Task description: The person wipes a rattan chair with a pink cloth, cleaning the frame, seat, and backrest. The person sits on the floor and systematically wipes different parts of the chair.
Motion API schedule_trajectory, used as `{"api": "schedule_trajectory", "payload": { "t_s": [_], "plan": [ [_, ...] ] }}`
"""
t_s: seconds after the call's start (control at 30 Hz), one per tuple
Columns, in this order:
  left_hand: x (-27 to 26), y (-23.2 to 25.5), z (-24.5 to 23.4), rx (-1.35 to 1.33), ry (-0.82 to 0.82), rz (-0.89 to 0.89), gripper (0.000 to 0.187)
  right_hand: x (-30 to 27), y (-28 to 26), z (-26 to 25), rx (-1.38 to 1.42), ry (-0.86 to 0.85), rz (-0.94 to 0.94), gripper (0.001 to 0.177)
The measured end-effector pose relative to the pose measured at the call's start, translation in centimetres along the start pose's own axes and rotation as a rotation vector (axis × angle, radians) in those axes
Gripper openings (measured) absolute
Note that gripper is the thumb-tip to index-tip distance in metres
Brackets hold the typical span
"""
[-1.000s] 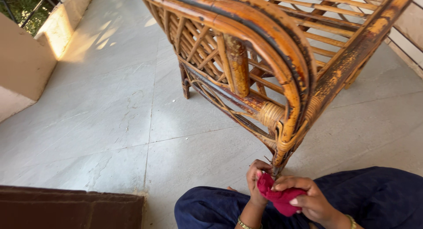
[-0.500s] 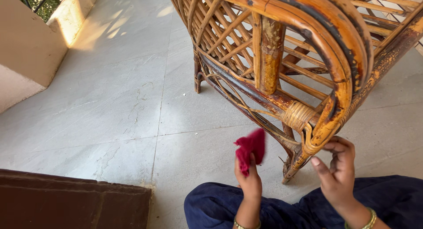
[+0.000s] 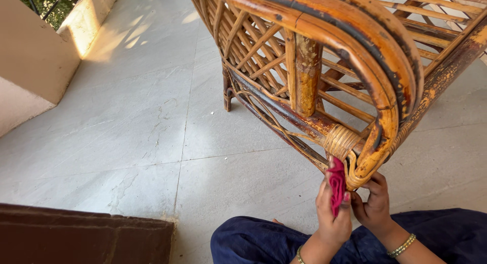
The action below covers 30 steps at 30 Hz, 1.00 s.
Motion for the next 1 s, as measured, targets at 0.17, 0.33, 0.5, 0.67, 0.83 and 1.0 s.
{"api": "schedule_trajectory", "payload": {
  "t_s": [0.17, 0.33, 0.5, 0.67, 0.83, 1.0],
  "plan": [
    [-2.3, -1.0, -1.4, 0.344, -0.001, 0.215, 0.038, -0.2, 1.3, 0.7, -0.026, 0.032, -0.085, 0.040],
    [-4.5, -3.2, -0.7, 0.126, 0.145, -0.018, 0.031, 0.1, 1.2, 0.8, -0.017, 0.032, -0.096, 0.038],
    [-4.7, -2.9, 0.3, 0.091, 0.153, 0.075, 0.023, 0.5, 1.3, 1.0, -0.009, 0.057, -0.144, 0.037],
    [-4.3, -3.4, -1.2, 0.206, 0.039, 0.203, 0.039, 0.0, 2.0, 1.1, -0.037, 0.051, -0.136, 0.041],
    [-4.4, -2.1, -0.3, 0.217, 0.128, 0.071, 0.038, 0.1, 1.8, 1.1, -0.056, 0.074, -0.152, 0.039],
    [-3.5, -0.5, 0.3, -0.003, 0.146, 0.018, 0.031, 0.2, 2.0, 1.0, -0.033, 0.062, -0.162, 0.034]
  ]
}}
Point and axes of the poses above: each hand's wrist, its own x-axis towards the middle knuckle, its own z-axis out of the palm, y = z × x, the point moved 4 cm from there along x, towards the middle knuckle, and after that the axes turned 13 degrees about z, right-handed, at the moved point
